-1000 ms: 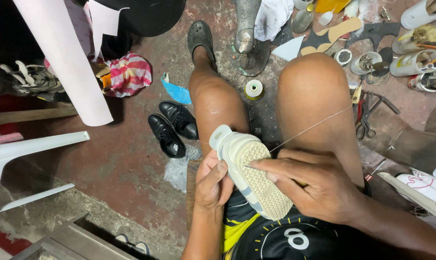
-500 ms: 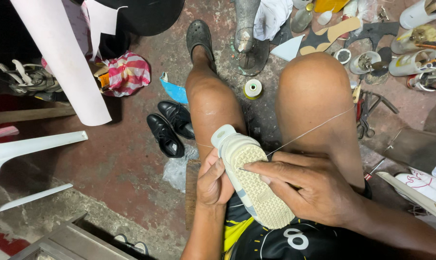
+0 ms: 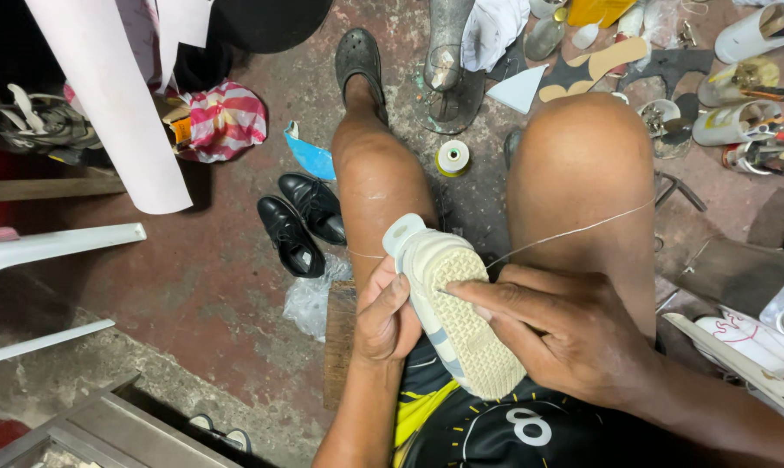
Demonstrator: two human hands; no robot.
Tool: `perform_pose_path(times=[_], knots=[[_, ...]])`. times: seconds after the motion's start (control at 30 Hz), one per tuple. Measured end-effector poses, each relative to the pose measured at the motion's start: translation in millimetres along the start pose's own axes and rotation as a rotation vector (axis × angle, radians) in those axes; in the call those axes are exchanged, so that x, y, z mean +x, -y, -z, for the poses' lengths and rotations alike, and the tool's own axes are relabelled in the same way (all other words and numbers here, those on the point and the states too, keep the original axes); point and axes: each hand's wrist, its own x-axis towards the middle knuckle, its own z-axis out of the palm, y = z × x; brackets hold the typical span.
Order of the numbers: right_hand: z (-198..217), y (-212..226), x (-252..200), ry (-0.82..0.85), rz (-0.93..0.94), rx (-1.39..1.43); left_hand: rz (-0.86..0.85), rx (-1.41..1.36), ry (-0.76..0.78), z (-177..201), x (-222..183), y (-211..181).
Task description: The person sews the sole of a shoe by hand using a needle and thread, pulling the thread through the material and tightening it at intervals.
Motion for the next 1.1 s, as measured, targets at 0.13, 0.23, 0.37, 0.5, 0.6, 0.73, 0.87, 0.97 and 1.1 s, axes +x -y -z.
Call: perform_pose_path(times=[0.13,0.23,0.37,0.5,0.6,0.73,0.87,0.97,1.1], knots=[[1,-3,-2,-0.006,0.000,-0.066,-0.011,0.057,0.008,-3,4,0],[0,-5,-4,-0.017,-0.001,-0.101,-0.022,0.100,-0.001,-4,2,0],[5,-7,-5,0.024,-0.025,-0.116,-0.026,0.156,-0.043,-8,0,2],[11,-7,-8,0.031,-0.020,-0.133,-0.029,0.223,-0.048,-11,0,3],[14,-11,-11,0.039,-0.045,-0.198,-0.029,0.407,-0.106,-13,-4,3],[27,-24,-16,0.080,0.004,-0.171,0.062,0.562,-0.116,-15,-5,8],[42,-34,-18,0.154,-0.065,-0.241,0.117,0.772,-0.086,-24,6,11],[50,-39,-17,0.174,-0.102,-0.238,0.122,0.869,-0.035,-34,19,9],[61,-41,-8,0.231,-0.112,-0.267,0.187,0.897,-0.025,-50,34,5]])
